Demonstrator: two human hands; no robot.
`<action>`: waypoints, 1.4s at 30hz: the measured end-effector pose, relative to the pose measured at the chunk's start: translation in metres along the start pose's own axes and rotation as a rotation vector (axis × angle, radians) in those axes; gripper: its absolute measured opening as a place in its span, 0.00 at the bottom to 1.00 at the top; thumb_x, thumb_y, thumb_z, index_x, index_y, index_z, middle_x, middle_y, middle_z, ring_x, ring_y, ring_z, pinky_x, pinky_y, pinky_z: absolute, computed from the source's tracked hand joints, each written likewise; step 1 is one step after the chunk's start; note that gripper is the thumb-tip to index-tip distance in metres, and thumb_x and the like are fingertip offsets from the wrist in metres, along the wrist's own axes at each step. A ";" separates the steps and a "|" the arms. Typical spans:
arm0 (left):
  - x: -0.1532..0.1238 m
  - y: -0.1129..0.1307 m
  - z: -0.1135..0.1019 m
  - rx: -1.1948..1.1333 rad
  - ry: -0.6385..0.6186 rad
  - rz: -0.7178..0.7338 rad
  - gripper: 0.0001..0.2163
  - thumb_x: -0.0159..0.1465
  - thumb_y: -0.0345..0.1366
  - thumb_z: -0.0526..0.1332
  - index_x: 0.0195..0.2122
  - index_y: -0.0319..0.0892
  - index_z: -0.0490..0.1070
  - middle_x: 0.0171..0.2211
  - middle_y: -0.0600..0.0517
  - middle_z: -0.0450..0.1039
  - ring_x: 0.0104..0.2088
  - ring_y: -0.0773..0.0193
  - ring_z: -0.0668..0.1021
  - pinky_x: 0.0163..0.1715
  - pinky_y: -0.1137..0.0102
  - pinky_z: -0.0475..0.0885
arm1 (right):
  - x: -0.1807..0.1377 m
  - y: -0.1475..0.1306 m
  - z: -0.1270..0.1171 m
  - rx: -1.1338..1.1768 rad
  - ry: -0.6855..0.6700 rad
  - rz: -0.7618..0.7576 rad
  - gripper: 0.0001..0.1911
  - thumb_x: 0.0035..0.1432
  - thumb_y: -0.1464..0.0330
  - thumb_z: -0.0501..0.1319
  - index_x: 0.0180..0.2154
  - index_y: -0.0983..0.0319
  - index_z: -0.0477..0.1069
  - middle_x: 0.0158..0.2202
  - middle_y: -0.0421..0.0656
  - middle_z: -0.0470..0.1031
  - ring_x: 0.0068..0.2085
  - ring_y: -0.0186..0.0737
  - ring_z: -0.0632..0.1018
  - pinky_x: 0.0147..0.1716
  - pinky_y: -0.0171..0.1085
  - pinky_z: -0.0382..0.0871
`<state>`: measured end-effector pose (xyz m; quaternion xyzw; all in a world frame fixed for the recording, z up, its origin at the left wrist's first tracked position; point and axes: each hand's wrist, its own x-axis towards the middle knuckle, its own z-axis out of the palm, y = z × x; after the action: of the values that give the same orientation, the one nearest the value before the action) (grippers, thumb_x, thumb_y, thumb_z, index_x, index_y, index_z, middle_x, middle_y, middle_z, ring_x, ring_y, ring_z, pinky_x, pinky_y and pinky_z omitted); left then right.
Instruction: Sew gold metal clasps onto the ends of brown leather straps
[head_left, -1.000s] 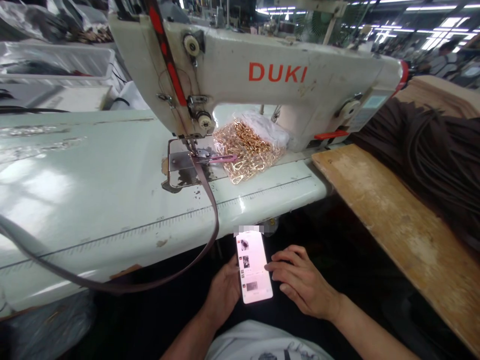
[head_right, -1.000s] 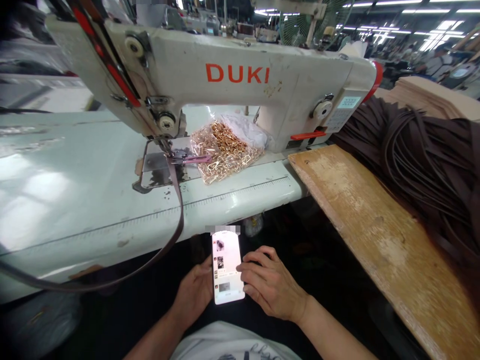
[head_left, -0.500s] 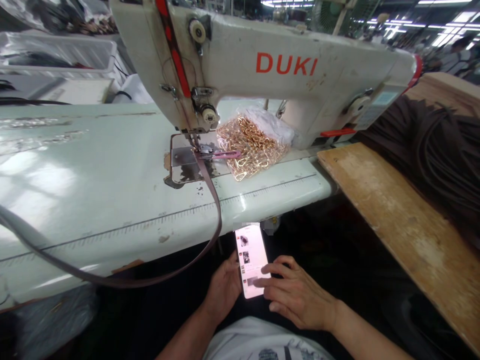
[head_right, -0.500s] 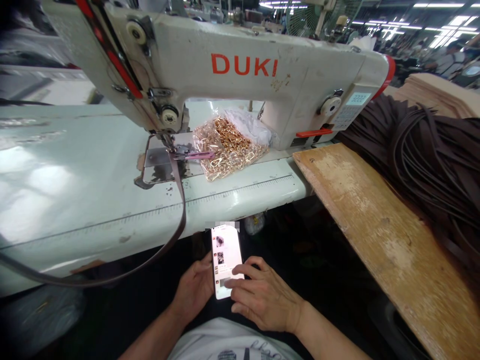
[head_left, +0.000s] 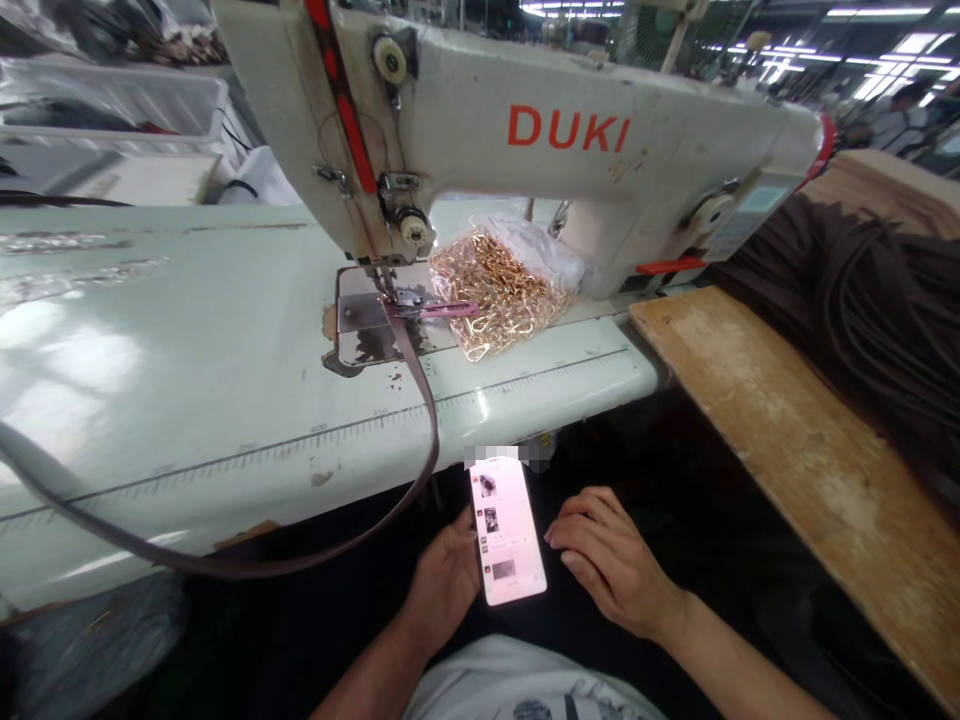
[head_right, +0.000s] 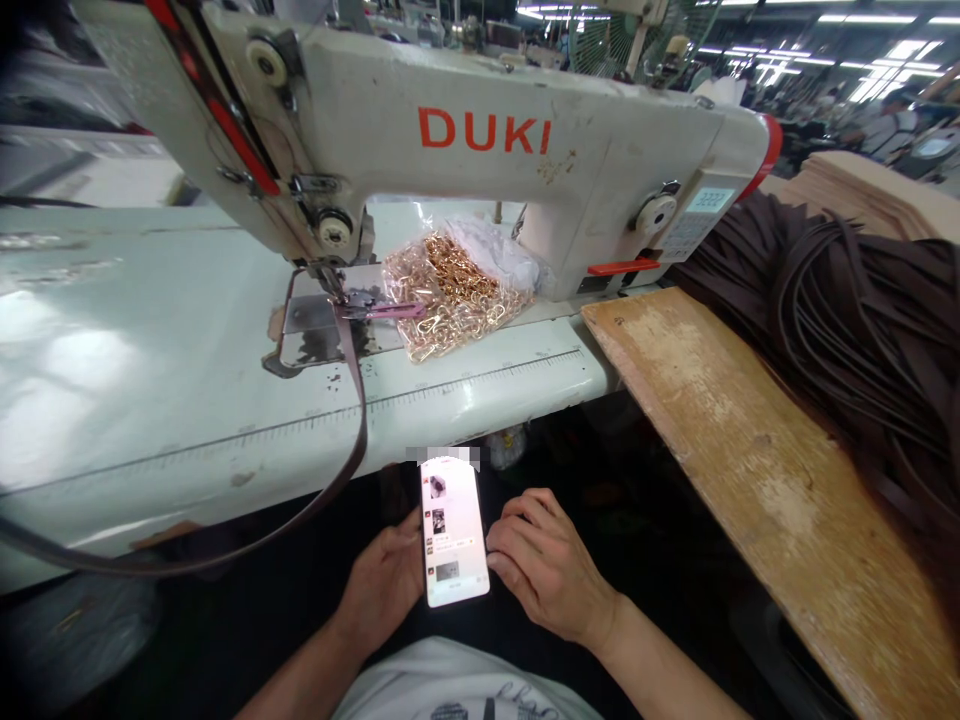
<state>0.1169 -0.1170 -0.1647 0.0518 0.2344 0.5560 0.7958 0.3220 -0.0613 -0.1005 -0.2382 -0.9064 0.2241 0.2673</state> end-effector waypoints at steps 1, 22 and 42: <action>-0.002 0.000 0.002 0.000 -0.004 -0.007 0.17 0.62 0.30 0.52 0.51 0.37 0.69 0.41 0.46 0.77 0.40 0.56 0.77 0.44 0.62 0.67 | 0.000 0.000 -0.001 0.006 0.021 0.015 0.07 0.66 0.73 0.51 0.40 0.65 0.67 0.35 0.45 0.73 0.41 0.45 0.69 0.44 0.48 0.59; -0.038 0.009 0.069 -0.063 -0.238 -0.150 0.24 0.54 0.36 0.58 0.55 0.44 0.68 0.47 0.46 0.74 0.53 0.46 0.71 0.52 0.56 0.60 | 0.007 -0.044 -0.060 -0.238 0.134 -0.073 0.15 0.69 0.70 0.48 0.48 0.69 0.70 0.45 0.51 0.72 0.47 0.47 0.69 0.46 0.49 0.60; -0.036 0.003 0.067 -0.036 -0.226 -0.120 0.24 0.55 0.37 0.57 0.55 0.45 0.69 0.49 0.46 0.73 0.52 0.45 0.71 0.51 0.55 0.62 | -0.021 -0.048 -0.047 -0.372 0.053 -0.030 0.18 0.70 0.67 0.47 0.55 0.67 0.66 0.52 0.49 0.71 0.54 0.47 0.68 0.51 0.47 0.57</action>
<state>0.1340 -0.1365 -0.0932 0.0855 0.1359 0.5021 0.8498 0.3499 -0.0971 -0.0476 -0.2757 -0.9284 0.0420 0.2457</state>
